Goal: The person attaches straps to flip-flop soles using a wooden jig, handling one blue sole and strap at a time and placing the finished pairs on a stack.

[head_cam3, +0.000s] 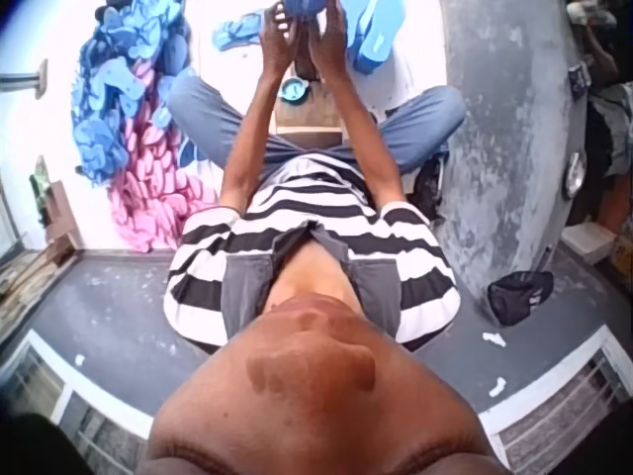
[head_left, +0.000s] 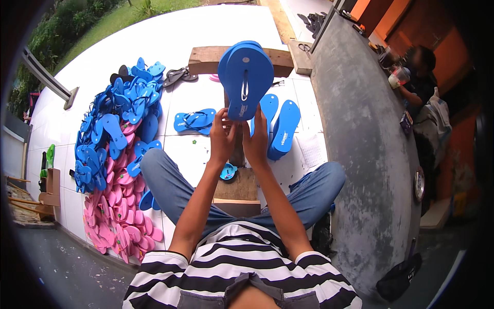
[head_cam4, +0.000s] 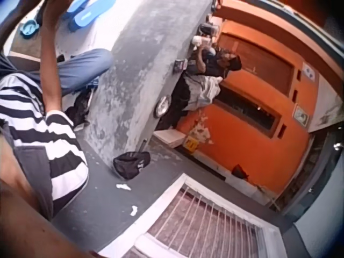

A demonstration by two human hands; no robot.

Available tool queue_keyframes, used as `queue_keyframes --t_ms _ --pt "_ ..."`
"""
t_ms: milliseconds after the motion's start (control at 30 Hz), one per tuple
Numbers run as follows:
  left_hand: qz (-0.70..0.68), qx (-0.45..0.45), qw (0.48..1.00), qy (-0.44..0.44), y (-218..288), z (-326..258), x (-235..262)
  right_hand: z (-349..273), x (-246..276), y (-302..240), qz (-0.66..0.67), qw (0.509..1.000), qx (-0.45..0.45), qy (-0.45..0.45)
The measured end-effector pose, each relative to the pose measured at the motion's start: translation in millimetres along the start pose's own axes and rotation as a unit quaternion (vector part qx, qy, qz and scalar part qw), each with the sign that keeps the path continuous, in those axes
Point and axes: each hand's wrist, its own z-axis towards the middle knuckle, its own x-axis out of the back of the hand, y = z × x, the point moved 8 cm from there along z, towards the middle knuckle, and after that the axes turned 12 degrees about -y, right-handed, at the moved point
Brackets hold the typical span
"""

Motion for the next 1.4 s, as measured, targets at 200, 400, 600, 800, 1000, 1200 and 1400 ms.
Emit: queue_keyframes --t_ms 200,400,600,800,1000,1200,1400 --pt "0.241 0.130 0.941 -0.198 -131.2 -83.9 -2.0 -88.4 -37.2 73.9 -0.042 0.968 -0.155 -0.191" --pt "0.446 0.222 0.799 -0.336 -169.6 -139.3 -43.6 -188.4 -82.7 162.6 -0.171 0.902 -0.213 -0.334" --pt "0.452 0.181 0.804 -0.341 -216.5 -152.3 -58.2 -163.0 -53.5 168.0 -0.235 0.865 -0.290 -0.335" --pt "0.356 0.226 0.836 -0.352 -152.9 -129.0 -39.7 -107.4 78.2 108.8 -0.107 0.912 -0.293 -0.265" --pt "0.292 0.184 0.892 -0.293 -124.6 -117.7 -43.5 -139.4 307.0 112.4 -0.225 0.902 -0.257 0.262" --pt "0.215 0.145 0.924 -0.282 -108.0 -114.5 -58.2 -327.7 310.0 331.9 -0.260 0.809 -0.469 0.241" --pt "0.221 0.173 0.915 -0.289 -111.2 -118.9 -38.7 -396.5 230.3 338.2 -0.229 0.731 -0.642 0.043"
